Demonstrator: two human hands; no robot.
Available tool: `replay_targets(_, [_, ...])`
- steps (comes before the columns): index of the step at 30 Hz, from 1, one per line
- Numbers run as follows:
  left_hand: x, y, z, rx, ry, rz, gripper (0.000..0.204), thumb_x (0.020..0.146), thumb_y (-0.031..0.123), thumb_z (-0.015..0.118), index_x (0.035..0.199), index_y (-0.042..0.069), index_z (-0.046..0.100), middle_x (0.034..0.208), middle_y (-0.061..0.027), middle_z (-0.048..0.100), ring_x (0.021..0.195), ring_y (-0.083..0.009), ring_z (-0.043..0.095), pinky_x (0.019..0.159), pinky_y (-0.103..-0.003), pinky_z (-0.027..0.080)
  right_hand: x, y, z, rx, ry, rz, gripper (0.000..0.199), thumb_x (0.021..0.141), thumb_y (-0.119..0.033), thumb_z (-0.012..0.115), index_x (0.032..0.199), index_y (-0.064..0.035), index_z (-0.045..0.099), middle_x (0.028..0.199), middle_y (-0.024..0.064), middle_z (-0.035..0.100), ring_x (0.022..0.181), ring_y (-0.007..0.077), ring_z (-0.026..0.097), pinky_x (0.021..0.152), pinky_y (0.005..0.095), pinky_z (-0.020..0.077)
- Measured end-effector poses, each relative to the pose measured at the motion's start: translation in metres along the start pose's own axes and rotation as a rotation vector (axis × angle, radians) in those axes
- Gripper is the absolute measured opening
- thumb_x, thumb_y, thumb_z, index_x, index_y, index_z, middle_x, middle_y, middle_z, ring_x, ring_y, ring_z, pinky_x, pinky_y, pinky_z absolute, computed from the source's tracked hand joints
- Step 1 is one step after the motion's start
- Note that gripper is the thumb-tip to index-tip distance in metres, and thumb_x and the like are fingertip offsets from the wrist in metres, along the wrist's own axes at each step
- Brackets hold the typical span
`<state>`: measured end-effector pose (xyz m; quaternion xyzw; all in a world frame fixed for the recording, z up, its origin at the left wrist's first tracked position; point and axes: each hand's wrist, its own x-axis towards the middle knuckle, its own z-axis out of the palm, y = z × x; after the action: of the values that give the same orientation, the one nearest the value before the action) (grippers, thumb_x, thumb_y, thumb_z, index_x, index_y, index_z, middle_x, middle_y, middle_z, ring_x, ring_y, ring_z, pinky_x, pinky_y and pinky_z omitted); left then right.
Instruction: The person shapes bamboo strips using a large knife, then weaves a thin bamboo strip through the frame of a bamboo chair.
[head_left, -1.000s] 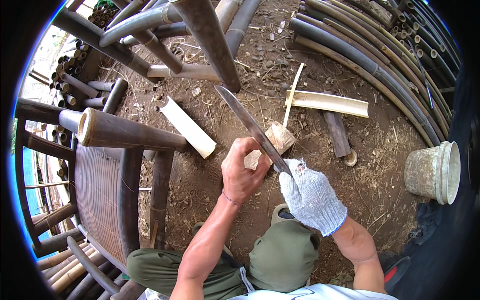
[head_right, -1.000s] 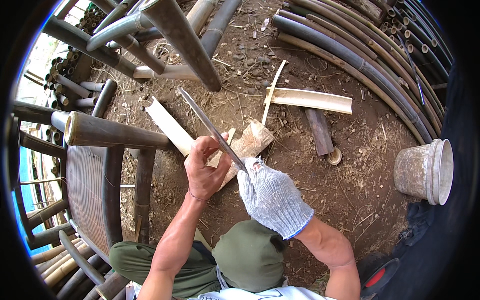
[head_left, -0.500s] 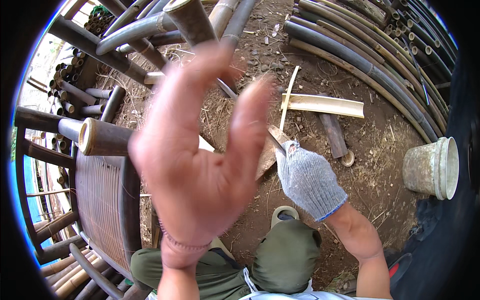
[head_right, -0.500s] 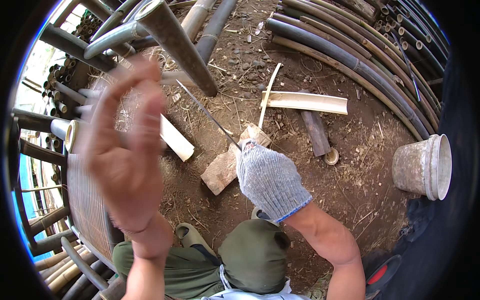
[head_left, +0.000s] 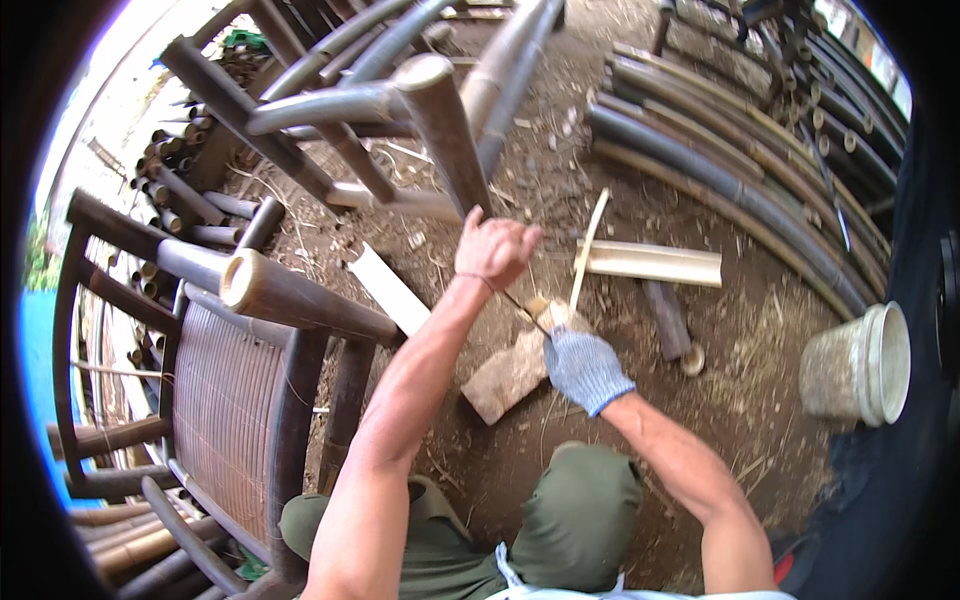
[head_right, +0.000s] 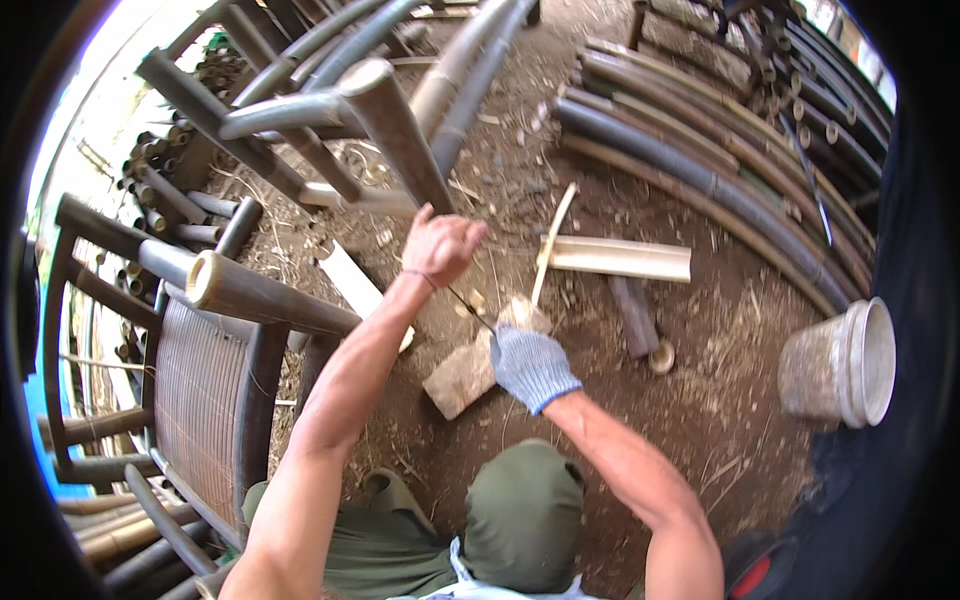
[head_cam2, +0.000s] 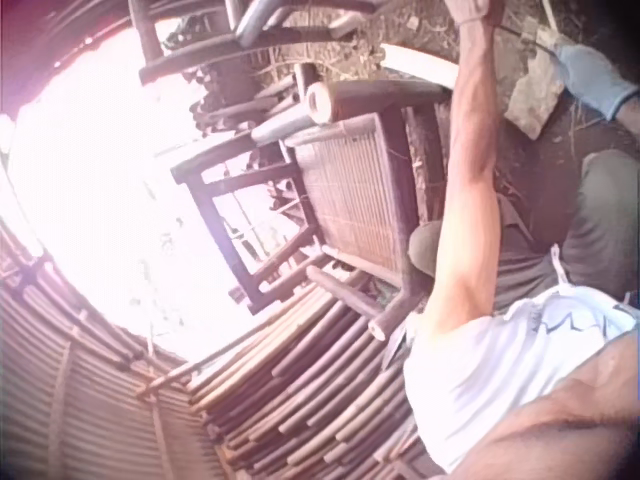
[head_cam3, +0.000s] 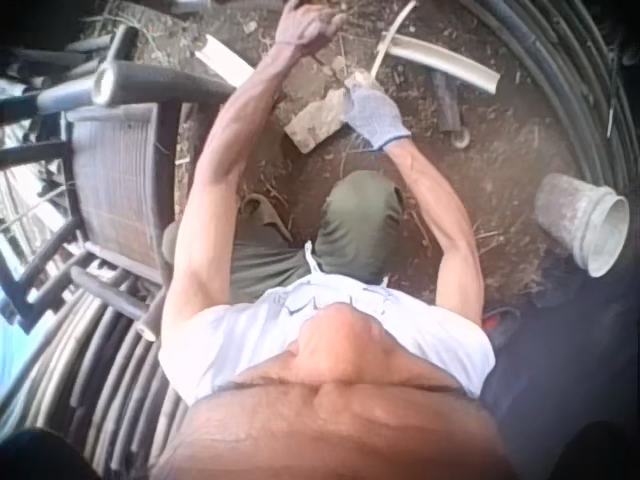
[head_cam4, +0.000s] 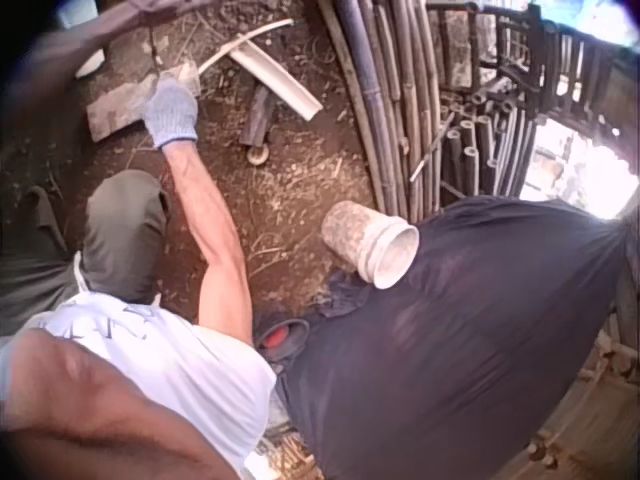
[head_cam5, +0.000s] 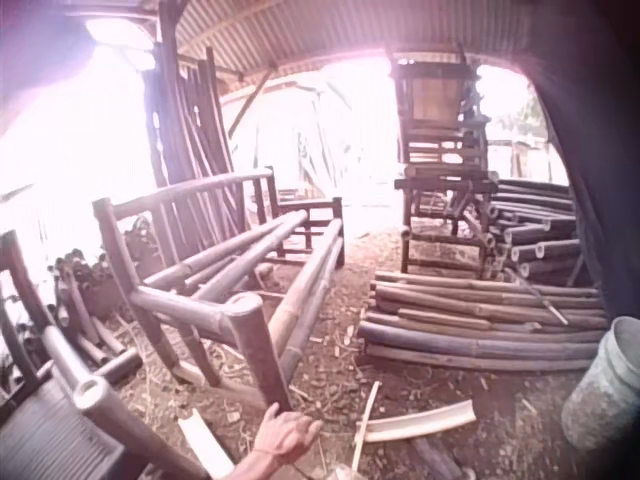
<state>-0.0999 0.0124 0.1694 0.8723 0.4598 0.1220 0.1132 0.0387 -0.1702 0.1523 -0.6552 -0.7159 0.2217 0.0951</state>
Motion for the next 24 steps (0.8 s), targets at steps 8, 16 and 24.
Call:
replay_targets(8, [-0.016,0.058,-0.063,-0.209,0.399,0.103,0.040,0.103,0.038,0.049,0.099,0.007,0.074,0.097,-0.0136,0.074,0.091,-0.0290,0.070,0.100,-0.043,0.044,-0.061,-0.014,-0.080,-0.155,-0.015,-0.203,0.028,0.101,-0.018,0.046,0.093,0.0021,0.064,0.068,0.0199,0.065,0.058,0.0370,0.066,0.053,0.0459,0.0555])
replay_targets(16, [-0.045,0.004,0.043,-0.431,0.470,0.048,0.023,0.099,0.024,0.060,0.106,0.005,0.070,0.109,-0.0154,0.070,0.101,-0.0335,0.065,0.100,-0.045,0.045,-0.045,0.014,0.029,0.088,-0.059,0.038,0.026,0.098,-0.025,0.053,0.093,-0.0013,0.063,0.077,0.0255,0.068,0.076,0.0435,0.069,0.069,0.0539,0.0561])
replay_targets(24, [-0.144,0.108,-0.024,-1.355,0.044,-0.471,0.026,0.101,0.023,0.064,0.113,0.000,0.062,0.074,0.0026,0.057,0.062,-0.0065,0.056,0.057,-0.023,0.046,-0.061,0.053,0.037,0.402,0.058,-0.020,0.051,0.092,-0.034,0.063,0.128,0.0024,0.057,0.109,0.0250,0.068,0.098,0.0428,0.067,0.089,0.0487,0.0542])
